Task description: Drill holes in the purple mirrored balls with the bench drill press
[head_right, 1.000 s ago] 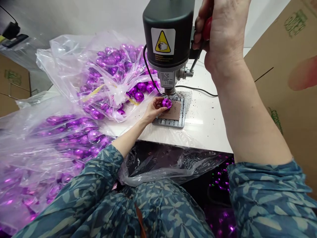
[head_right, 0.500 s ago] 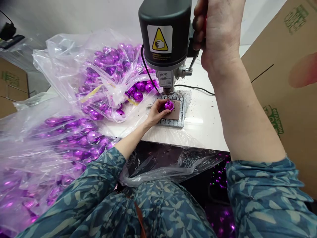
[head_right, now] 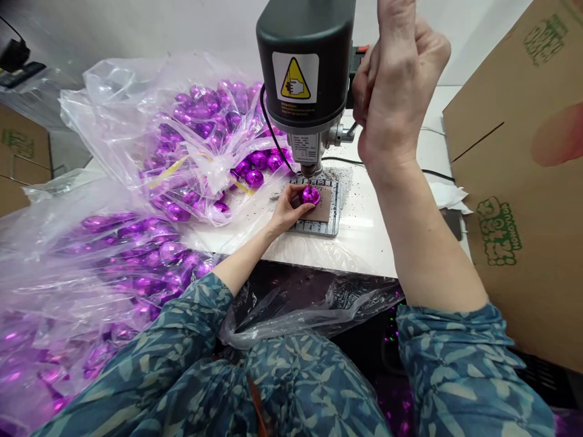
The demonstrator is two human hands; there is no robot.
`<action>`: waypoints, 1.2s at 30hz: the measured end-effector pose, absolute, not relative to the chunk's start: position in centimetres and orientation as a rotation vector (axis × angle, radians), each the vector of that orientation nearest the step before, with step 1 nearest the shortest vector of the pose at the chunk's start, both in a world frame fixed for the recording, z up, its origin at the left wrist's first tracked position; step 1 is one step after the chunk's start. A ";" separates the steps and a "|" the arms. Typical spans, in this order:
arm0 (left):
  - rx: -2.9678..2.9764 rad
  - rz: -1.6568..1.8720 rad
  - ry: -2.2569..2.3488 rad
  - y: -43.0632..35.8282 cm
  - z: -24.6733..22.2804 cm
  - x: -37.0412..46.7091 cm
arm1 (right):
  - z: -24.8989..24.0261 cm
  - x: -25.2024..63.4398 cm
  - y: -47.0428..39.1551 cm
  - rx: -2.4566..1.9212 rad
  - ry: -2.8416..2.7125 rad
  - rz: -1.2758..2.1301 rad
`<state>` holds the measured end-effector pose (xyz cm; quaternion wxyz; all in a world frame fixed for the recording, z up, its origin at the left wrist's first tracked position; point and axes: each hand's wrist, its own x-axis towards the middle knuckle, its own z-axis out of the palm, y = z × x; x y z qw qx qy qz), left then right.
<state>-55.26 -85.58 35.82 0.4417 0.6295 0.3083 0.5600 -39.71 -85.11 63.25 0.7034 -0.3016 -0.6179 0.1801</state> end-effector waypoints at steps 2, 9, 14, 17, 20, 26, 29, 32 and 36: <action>1.552 1.386 0.760 -85.7 35.9 -55.3 | 62.7 -40.9 -86.3 -0.565 -1.231 0.413; 1.519 1.375 0.762 -85.8 36.1 -55.3 | 60.0 -42.3 -88.9 -0.407 -1.191 0.195; 1.549 1.370 0.767 -85.6 36.0 -55.5 | 58.2 -42.2 -89.9 -0.405 -1.188 0.139; 1.570 1.368 0.772 -85.5 35.9 -55.5 | 57.3 -41.9 -90.0 -0.359 -1.206 0.127; 1.566 1.377 0.777 -85.4 35.8 -55.5 | 56.6 -41.8 -90.1 -0.418 -1.239 0.062; 1.568 1.381 0.769 -85.4 35.7 -55.5 | 55.7 -41.7 -90.1 -0.616 -1.234 -0.061; 1.573 1.376 0.775 -85.4 35.7 -55.4 | 55.1 -41.5 -89.7 -0.615 -1.231 -0.075; 1.578 1.381 0.782 -85.4 35.8 -55.4 | 54.6 -41.3 -89.4 -0.552 -1.265 -0.058; 1.566 1.371 0.790 -85.6 36.1 -55.4 | 54.2 -41.0 -89.3 -0.473 -1.265 -0.056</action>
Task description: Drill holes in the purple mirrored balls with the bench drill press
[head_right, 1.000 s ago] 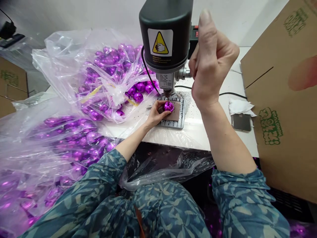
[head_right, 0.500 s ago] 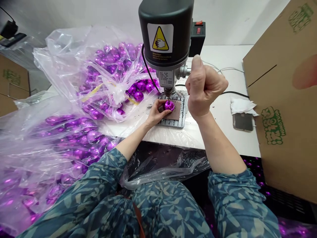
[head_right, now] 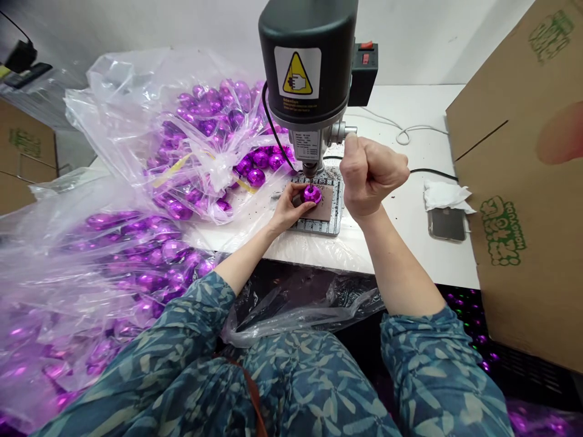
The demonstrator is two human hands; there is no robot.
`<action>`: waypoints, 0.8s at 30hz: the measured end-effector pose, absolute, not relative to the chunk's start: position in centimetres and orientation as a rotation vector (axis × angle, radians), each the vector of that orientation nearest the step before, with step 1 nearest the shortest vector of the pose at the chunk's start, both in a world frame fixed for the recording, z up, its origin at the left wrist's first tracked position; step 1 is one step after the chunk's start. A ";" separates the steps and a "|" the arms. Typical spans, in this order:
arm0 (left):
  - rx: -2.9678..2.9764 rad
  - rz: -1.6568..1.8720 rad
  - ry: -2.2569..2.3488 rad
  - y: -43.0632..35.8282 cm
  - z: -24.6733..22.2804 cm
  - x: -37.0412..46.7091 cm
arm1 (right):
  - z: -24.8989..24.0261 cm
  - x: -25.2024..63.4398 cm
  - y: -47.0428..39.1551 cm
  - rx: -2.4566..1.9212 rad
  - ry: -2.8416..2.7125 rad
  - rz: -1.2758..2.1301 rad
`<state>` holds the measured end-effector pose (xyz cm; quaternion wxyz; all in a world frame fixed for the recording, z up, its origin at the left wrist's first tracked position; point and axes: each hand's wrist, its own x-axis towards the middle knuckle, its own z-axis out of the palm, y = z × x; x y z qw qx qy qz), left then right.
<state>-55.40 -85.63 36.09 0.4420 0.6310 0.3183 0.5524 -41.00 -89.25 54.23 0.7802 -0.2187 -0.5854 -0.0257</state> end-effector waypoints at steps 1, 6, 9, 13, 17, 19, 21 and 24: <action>1.563 1.364 0.789 -85.7 36.2 -55.4 | 54.1 -40.9 -89.2 -0.457 -1.269 -0.054; 1.543 1.371 0.783 -85.9 36.3 -55.4 | 53.3 -40.3 -88.8 -0.344 -1.324 -0.072; 1.552 1.377 0.782 -85.9 36.4 -55.4 | 53.0 -40.0 -88.4 -0.343 -1.346 -0.094; 1.586 1.370 0.806 -85.8 36.4 -55.4 | 52.5 -39.7 -88.0 -0.327 -1.376 -0.133; 1.584 1.374 0.796 -85.8 36.3 -55.4 | 51.5 -39.4 -87.8 -0.326 -1.412 -0.167; 1.567 1.381 0.799 -85.8 36.3 -55.3 | 51.4 -39.4 -88.1 -0.335 -1.433 -0.162; 1.535 1.388 0.790 -85.8 36.2 -55.2 | 52.2 -39.7 -88.4 -0.361 -1.422 -0.137; 1.503 1.397 0.761 -85.7 36.1 -55.0 | 55.5 -40.7 -88.5 -0.419 -1.314 -0.072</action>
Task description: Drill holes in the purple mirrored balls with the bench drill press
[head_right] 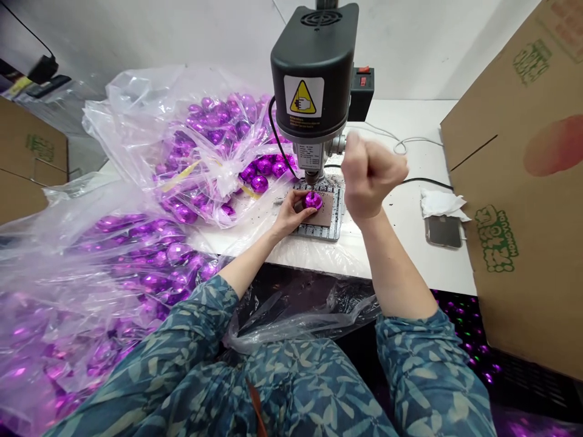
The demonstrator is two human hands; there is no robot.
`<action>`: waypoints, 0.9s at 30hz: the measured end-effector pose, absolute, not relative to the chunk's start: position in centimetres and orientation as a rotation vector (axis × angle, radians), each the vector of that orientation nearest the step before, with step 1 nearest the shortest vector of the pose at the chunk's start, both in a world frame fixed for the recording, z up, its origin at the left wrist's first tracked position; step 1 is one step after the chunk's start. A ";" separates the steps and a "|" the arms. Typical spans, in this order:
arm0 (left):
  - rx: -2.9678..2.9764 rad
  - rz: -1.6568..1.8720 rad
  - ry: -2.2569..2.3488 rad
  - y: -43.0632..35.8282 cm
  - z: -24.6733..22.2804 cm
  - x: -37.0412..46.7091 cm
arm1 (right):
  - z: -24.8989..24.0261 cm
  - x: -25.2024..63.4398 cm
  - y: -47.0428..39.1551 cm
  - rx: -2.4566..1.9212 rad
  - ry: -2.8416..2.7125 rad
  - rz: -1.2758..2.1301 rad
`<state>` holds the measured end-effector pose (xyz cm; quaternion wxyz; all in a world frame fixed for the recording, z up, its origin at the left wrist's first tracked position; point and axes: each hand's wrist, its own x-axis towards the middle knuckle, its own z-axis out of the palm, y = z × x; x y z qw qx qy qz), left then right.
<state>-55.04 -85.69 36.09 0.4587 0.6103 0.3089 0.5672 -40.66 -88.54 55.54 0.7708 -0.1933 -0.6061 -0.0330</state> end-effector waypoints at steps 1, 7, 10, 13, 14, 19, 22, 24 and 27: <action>1.502 1.400 0.760 -85.6 36.1 -55.0 | 56.9 -41.0 -88.3 -0.430 -1.266 -0.036; 1.544 1.498 0.953 -87.1 37.0 -55.2 | 62.0 -41.9 -85.7 -0.482 -1.201 0.152; 1.686 1.472 1.008 -90.3 38.2 -56.6 | 62.0 -41.7 -85.0 -0.482 -1.201 0.166; 2.010 1.099 0.755 -94.3 39.3 -58.3 | 61.8 -41.5 -84.9 -0.437 -1.203 0.177; 2.108 0.957 0.658 -95.3 39.5 -58.8 | 61.8 -41.5 -84.9 -0.428 -1.209 0.181; 2.112 1.089 0.699 -94.4 40.3 -61.4 | 62.1 -41.6 -85.3 -0.387 -1.231 0.184; 1.835 1.535 1.182 -89.0 40.8 -63.3 | 62.3 -41.8 -85.5 -0.372 -1.231 0.199; 1.709 1.593 1.500 -85.0 41.1 -64.6 | 62.2 -41.8 -85.5 -0.371 -1.213 0.178; 1.661 1.340 1.761 -80.8 41.1 -65.9 | 62.0 -41.7 -85.1 -0.388 -1.207 0.146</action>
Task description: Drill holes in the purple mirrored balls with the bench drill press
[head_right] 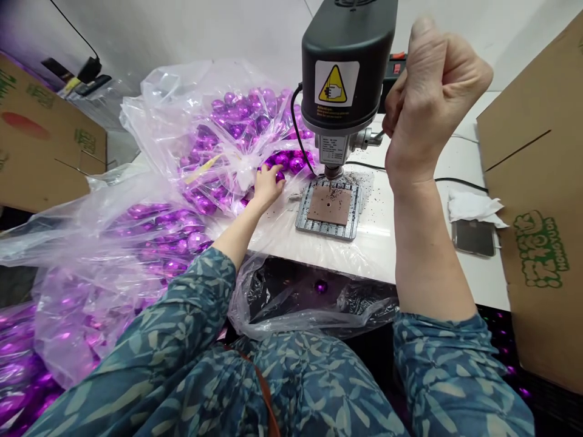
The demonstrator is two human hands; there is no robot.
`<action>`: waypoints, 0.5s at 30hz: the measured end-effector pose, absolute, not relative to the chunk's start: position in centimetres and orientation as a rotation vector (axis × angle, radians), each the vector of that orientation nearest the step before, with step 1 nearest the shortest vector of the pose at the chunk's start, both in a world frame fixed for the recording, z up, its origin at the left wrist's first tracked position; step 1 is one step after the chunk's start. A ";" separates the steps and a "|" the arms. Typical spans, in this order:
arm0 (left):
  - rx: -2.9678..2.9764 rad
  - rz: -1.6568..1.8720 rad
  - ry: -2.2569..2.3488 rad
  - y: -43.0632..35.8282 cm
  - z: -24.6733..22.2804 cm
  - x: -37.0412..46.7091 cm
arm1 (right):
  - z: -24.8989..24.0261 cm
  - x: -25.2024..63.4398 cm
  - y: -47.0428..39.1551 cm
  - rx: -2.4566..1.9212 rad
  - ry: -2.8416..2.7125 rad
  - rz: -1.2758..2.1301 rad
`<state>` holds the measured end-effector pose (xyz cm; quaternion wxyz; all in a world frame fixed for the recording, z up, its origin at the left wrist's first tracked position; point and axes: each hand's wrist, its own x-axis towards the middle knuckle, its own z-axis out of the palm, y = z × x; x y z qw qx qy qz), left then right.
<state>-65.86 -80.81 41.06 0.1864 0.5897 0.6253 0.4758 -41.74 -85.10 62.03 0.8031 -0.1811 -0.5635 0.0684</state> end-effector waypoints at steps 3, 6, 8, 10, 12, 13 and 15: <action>1.638 1.231 1.795 -79.8 41.2 -66.3 | 61.8 -41.6 -84.9 -0.400 -1.214 0.144; 1.524 1.440 1.609 -81.3 41.6 -65.7 | 61.9 -41.6 -85.4 -0.392 -1.214 0.149; 1.374 1.549 1.344 -83.2 41.9 -64.5 | 62.1 -41.8 -85.9 -0.395 -1.211 0.179; 1.178 1.537 1.071 -85.1 42.1 -62.9 | 62.2 -41.9 -86.3 -0.398 -1.202 0.218; 0.978 1.455 0.887 -86.7 42.1 -61.1 | 62.3 -42.1 -86.4 -0.396 -1.181 0.245; 0.893 1.417 0.833 -87.3 42.0 -60.3 | 62.3 -42.1 -86.4 -0.386 -1.168 0.249; 0.779 1.375 0.789 -87.8 41.9 -59.0 | 62.2 -42.2 -86.1 -0.363 -1.152 0.253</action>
